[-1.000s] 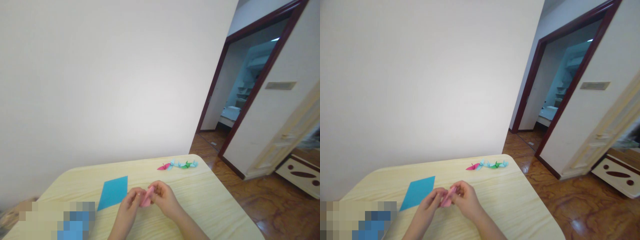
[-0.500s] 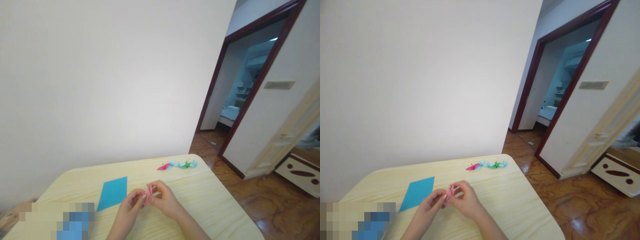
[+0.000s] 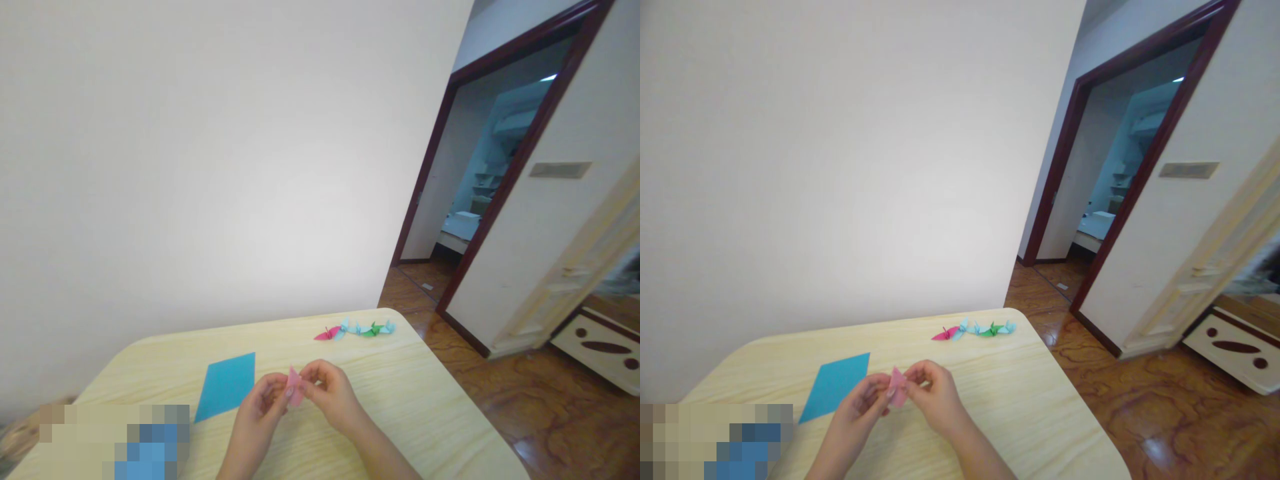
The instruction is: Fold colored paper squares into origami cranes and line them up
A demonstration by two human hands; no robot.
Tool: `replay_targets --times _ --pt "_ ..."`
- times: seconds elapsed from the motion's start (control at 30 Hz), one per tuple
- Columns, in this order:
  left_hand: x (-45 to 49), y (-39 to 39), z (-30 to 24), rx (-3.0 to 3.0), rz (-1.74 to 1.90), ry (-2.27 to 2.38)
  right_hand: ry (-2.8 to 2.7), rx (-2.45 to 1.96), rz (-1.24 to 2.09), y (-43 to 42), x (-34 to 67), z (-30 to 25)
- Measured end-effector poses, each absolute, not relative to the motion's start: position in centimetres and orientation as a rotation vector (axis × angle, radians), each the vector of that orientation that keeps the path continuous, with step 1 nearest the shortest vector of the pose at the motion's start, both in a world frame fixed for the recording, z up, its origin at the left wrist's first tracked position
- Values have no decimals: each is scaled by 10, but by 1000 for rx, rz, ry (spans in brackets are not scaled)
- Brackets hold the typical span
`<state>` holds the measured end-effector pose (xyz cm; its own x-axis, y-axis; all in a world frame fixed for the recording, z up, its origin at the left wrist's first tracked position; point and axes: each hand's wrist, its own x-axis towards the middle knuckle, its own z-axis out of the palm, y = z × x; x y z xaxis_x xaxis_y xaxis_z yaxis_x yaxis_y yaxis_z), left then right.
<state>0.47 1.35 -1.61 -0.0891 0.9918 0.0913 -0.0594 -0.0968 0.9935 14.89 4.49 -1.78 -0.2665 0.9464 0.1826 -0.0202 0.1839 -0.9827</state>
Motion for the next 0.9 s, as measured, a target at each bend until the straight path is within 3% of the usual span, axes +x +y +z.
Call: replay_targets --times 0.43,0.9 --pt "3 15 -30 1459 1413 1410 -1657 -1000 1234 45 147 -33" --pt "2 16 -52 1874 1069 1689 -1972 -1374 858 55 155 -44"
